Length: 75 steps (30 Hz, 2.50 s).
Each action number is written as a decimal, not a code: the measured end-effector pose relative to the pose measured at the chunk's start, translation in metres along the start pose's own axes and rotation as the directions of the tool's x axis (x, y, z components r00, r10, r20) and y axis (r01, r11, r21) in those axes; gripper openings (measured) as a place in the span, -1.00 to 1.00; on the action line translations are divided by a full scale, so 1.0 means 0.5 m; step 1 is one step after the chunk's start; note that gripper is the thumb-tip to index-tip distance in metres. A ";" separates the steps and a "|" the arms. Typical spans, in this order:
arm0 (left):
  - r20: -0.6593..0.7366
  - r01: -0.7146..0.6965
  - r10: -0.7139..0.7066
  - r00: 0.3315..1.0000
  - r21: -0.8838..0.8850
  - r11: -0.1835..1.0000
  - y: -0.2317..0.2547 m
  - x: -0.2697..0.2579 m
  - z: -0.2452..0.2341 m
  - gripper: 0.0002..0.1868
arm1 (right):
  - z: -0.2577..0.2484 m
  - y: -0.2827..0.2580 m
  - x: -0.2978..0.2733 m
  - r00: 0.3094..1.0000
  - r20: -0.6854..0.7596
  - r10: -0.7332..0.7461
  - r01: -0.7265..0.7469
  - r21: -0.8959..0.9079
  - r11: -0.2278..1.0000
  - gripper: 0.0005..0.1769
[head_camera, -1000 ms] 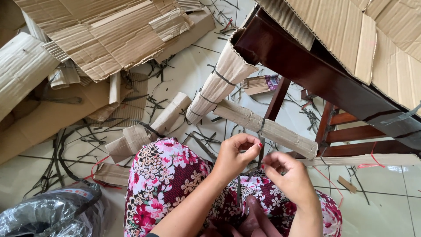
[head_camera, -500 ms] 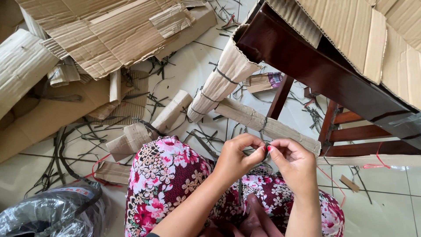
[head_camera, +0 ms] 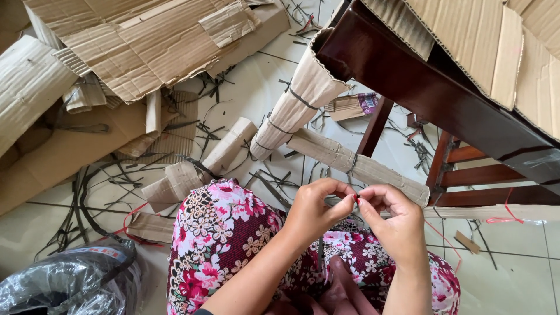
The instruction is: Wrapping a wooden chair leg with protective cardboard and securing it with plastic ties.
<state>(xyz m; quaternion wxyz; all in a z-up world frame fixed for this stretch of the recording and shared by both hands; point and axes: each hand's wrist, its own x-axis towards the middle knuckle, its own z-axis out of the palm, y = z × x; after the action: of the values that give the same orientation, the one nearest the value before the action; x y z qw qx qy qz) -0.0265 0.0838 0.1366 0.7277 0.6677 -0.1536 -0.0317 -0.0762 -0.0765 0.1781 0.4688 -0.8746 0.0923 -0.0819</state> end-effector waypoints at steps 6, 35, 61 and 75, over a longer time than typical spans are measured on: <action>0.030 0.014 -0.015 0.999 0.018 1.000 -0.003 -0.001 -0.001 -0.89 | -0.005 -0.005 0.001 0.999 0.032 -0.032 0.034 -0.087 0.996 -0.81; 0.194 0.435 -0.420 0.887 -0.658 0.615 -0.102 0.023 0.015 -0.85 | -0.010 0.081 -0.016 0.948 0.197 -0.248 0.039 0.705 0.708 -0.93; 0.279 0.137 -0.299 0.913 0.480 0.867 -0.081 0.003 0.017 -0.75 | -0.038 0.175 0.009 0.994 0.107 -0.026 -0.082 0.880 0.468 -0.78; 0.521 0.006 -0.550 0.653 0.723 0.691 -0.211 -0.023 0.040 -0.46 | -0.053 0.124 0.020 0.990 -0.111 -0.091 0.098 0.052 0.994 -0.63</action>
<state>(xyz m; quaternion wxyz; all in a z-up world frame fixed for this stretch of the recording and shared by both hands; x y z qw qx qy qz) -0.0261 0.0561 0.0323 0.3069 0.8311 -0.3068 -0.3478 -0.0780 -0.1339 0.1413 0.4838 -0.8584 0.0737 -0.1539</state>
